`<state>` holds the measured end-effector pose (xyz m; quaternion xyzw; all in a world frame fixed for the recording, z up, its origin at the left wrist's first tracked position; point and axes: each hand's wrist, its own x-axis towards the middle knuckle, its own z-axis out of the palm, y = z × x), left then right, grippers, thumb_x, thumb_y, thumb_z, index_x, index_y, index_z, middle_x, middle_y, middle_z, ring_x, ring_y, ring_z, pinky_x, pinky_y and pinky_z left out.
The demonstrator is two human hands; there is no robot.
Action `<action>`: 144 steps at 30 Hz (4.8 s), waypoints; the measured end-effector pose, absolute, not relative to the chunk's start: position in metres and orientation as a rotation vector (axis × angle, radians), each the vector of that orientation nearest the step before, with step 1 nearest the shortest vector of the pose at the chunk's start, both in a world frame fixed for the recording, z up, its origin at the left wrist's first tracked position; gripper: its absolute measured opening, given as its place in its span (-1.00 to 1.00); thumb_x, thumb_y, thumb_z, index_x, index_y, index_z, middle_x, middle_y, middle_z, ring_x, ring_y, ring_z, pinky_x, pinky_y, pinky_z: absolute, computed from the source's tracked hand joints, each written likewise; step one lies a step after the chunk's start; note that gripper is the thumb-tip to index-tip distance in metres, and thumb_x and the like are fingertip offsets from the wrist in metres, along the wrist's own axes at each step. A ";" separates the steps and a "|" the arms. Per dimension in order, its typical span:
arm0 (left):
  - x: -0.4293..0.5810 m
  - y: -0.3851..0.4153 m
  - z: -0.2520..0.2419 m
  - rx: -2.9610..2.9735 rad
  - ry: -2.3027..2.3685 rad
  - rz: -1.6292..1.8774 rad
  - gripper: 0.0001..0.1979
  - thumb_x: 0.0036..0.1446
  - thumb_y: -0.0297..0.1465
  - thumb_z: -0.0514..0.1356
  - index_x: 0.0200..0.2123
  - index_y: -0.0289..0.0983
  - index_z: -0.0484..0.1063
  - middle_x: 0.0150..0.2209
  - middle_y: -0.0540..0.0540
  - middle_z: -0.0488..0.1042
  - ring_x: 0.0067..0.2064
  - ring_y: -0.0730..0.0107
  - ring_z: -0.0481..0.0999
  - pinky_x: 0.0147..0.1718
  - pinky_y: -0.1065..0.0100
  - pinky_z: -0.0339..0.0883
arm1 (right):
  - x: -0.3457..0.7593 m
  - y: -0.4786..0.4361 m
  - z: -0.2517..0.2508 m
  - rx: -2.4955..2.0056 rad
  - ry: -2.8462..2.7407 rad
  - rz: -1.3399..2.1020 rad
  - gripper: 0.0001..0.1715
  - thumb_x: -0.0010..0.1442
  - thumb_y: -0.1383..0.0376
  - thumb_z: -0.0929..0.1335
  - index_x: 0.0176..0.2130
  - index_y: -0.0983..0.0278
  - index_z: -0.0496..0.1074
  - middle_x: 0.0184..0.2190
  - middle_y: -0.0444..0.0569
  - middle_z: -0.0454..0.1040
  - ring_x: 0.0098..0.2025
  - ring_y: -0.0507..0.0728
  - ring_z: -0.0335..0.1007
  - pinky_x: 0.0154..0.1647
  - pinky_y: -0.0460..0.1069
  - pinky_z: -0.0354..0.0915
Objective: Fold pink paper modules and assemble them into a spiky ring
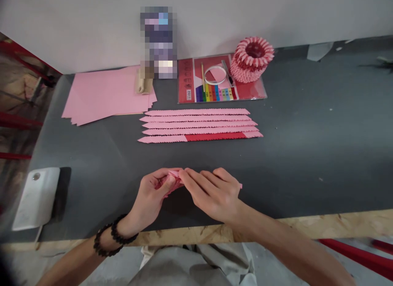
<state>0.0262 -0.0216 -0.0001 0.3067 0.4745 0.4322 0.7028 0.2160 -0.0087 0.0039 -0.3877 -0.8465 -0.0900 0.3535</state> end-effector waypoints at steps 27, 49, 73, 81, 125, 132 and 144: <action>0.023 -0.018 0.001 0.679 1.196 0.943 -0.69 0.20 -0.18 0.38 -0.15 -0.29 0.70 -0.27 -0.15 0.69 -0.29 0.37 0.59 -0.25 0.40 0.44 | 0.212 -0.016 0.007 -0.890 -2.258 -0.639 -0.80 0.34 0.38 0.41 -0.13 0.28 0.68 -0.19 -0.04 0.71 -0.38 0.00 0.51 -0.38 -0.01 0.15; 0.020 -0.010 0.011 0.336 1.193 1.007 -0.69 0.01 -0.23 0.52 -0.24 -0.32 0.68 -0.22 -0.18 0.70 -0.20 0.29 0.68 -0.12 0.34 0.58 | 0.217 -0.006 0.015 -1.009 -2.194 -0.418 -0.92 0.21 0.31 0.55 -0.26 0.26 0.63 -0.38 -0.28 0.66 -0.52 -0.13 0.40 -0.42 -0.02 0.10; 0.022 -0.010 0.013 0.323 1.201 0.947 -0.59 -0.11 -0.20 0.57 -0.25 -0.34 0.69 -0.31 -0.13 0.69 -0.28 0.36 0.65 -0.19 0.40 0.56 | 0.221 -0.004 0.017 -0.965 -2.319 -0.365 -0.89 0.27 0.38 0.48 -0.18 0.20 0.63 -0.30 -0.27 0.67 -0.47 -0.09 0.43 -0.34 0.01 0.14; 0.025 -0.018 0.009 0.497 1.219 0.957 -0.66 -0.06 -0.20 0.55 -0.27 -0.29 0.70 -0.34 -0.13 0.70 -0.29 0.38 0.65 -0.21 0.43 0.53 | 0.220 -0.009 0.013 -0.788 -2.337 -0.567 -0.80 0.36 0.40 0.38 -0.13 0.32 0.65 -0.24 -0.07 0.70 -0.38 0.02 0.48 -0.30 0.02 0.22; 0.025 -0.021 0.002 0.601 1.209 1.009 -0.73 0.10 -0.25 0.46 -0.18 -0.28 0.64 -0.17 -0.18 0.70 -0.15 0.29 0.68 -0.11 0.35 0.53 | 0.213 -0.013 0.007 -0.818 -2.357 -0.688 -0.81 0.28 0.33 0.46 -0.13 0.36 0.67 -0.22 0.03 0.69 -0.29 0.10 0.51 -0.30 0.02 0.24; 0.027 -0.022 0.002 0.725 1.270 1.063 -0.75 0.08 -0.28 0.47 -0.20 -0.25 0.62 -0.25 -0.11 0.68 -0.19 0.31 0.65 -0.14 0.39 0.49 | 0.212 -0.015 0.008 -0.795 -2.398 -0.710 -0.74 0.30 0.29 0.46 -0.07 0.40 0.66 -0.17 0.09 0.69 -0.28 0.10 0.53 -0.31 0.03 0.24; 0.013 -0.001 0.004 0.622 1.248 1.180 -0.67 0.06 -0.28 0.49 -0.15 -0.31 0.59 -0.20 -0.16 0.69 -0.16 0.28 0.68 -0.03 0.29 0.52 | 0.216 -0.011 0.011 -0.903 -2.200 -0.669 -0.87 0.21 0.34 0.55 -0.18 0.28 0.66 -0.26 -0.11 0.71 -0.37 0.01 0.55 -0.37 -0.01 0.23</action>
